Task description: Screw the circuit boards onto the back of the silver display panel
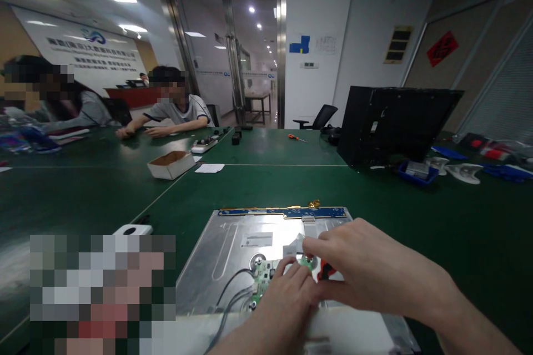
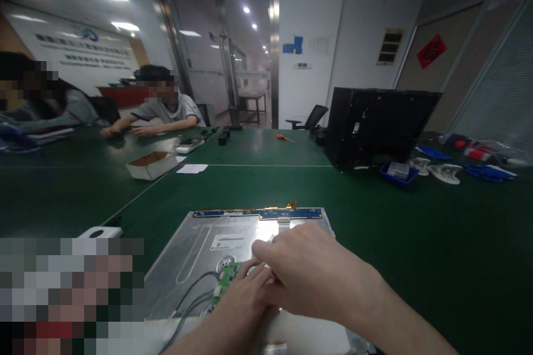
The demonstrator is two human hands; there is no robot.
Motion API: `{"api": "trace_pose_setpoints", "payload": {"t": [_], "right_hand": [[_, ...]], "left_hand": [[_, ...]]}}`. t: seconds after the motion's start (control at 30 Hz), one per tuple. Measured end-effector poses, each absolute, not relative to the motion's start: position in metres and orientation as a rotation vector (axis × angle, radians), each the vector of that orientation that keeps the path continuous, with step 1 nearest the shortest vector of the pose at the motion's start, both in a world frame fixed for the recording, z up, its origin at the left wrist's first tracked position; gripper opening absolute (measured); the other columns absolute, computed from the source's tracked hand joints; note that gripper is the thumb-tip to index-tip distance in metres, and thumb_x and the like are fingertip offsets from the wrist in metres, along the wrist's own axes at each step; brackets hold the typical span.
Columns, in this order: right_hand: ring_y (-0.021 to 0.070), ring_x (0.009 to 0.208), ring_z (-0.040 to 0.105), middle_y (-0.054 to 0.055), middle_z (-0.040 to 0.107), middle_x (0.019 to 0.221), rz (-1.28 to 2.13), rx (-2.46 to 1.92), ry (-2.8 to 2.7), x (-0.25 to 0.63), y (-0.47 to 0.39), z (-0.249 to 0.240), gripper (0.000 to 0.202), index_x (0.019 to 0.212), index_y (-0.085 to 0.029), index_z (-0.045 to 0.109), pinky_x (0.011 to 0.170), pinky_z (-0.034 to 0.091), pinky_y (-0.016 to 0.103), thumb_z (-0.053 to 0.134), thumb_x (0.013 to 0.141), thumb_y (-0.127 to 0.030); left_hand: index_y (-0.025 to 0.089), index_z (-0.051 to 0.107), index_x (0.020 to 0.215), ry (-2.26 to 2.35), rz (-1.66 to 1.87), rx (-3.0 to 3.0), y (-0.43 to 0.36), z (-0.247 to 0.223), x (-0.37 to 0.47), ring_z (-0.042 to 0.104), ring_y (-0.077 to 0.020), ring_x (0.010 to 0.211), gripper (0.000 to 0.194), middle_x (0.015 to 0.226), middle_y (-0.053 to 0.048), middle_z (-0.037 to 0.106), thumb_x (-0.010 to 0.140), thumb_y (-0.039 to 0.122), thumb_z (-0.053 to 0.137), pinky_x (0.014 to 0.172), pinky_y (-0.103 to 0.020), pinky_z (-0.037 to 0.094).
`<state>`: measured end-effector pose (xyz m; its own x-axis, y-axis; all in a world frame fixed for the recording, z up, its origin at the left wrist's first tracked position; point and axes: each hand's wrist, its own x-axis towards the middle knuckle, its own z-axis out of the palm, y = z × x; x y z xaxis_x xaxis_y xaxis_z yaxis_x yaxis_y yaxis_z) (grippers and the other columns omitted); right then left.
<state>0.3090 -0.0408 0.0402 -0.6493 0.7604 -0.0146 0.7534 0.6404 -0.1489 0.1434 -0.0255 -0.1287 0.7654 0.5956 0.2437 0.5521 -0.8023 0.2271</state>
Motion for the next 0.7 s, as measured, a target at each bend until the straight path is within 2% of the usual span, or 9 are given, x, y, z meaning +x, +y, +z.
{"api": "trace_pose_setpoints", "payload": {"t": [0.13,0.37,0.47,0.6,0.7], "right_hand": [[0.0183,0.073,0.063,0.002,0.069,0.085,0.187,-1.308,-2.814,0.309,-0.044,0.041,0.01,0.098,-0.021,0.06,0.057,0.037,0.028,0.057,0.088,-0.022],[0.0184,0.084,0.062,0.005,0.067,0.093,0.298,-1.252,-2.888,0.309,-0.048,0.044,0.02,0.107,-0.021,0.056,0.067,0.043,0.028,0.056,0.087,-0.019],[0.0183,0.081,0.063,0.004,0.068,0.092,0.266,-1.271,-2.866,0.307,-0.046,0.043,0.018,0.105,-0.021,0.058,0.065,0.043,0.027,0.058,0.087,-0.022],[0.0173,0.07,0.062,0.001,0.069,0.082,0.196,-1.324,-2.843,0.308,-0.044,0.043,0.01,0.096,-0.023,0.062,0.057,0.037,0.027,0.059,0.087,-0.022],[0.0164,0.069,0.062,0.0,0.069,0.081,0.203,-1.285,-2.845,0.309,-0.045,0.044,0.006,0.093,-0.023,0.062,0.056,0.035,0.026,0.059,0.087,-0.021]], "left_hand": [[0.02,0.057,0.108,0.893,0.416,2.77,-0.027,-0.116,0.14,0.054,-0.0246,0.109,0.018,0.107,-0.007,0.062,0.091,0.022,0.05,0.106,-0.047,0.029],[0.02,0.054,0.115,0.836,0.402,2.773,-0.029,-0.102,0.137,0.053,-0.0256,0.113,0.026,0.113,-0.009,0.062,0.09,0.022,0.05,0.108,-0.048,0.026],[0.02,0.052,0.119,0.851,0.398,2.787,-0.028,-0.105,0.14,0.052,-0.0255,0.114,0.03,0.116,-0.008,0.061,0.089,0.021,0.052,0.109,-0.048,0.026],[0.02,0.056,0.111,0.889,0.367,2.792,-0.028,-0.109,0.142,0.054,-0.0241,0.109,0.022,0.108,-0.007,0.062,0.089,0.018,0.052,0.108,-0.046,0.028],[0.019,0.056,0.108,0.879,0.357,2.816,-0.03,-0.109,0.141,0.055,-0.0239,0.108,0.019,0.108,-0.007,0.062,0.089,0.017,0.052,0.108,-0.045,0.027]]}}
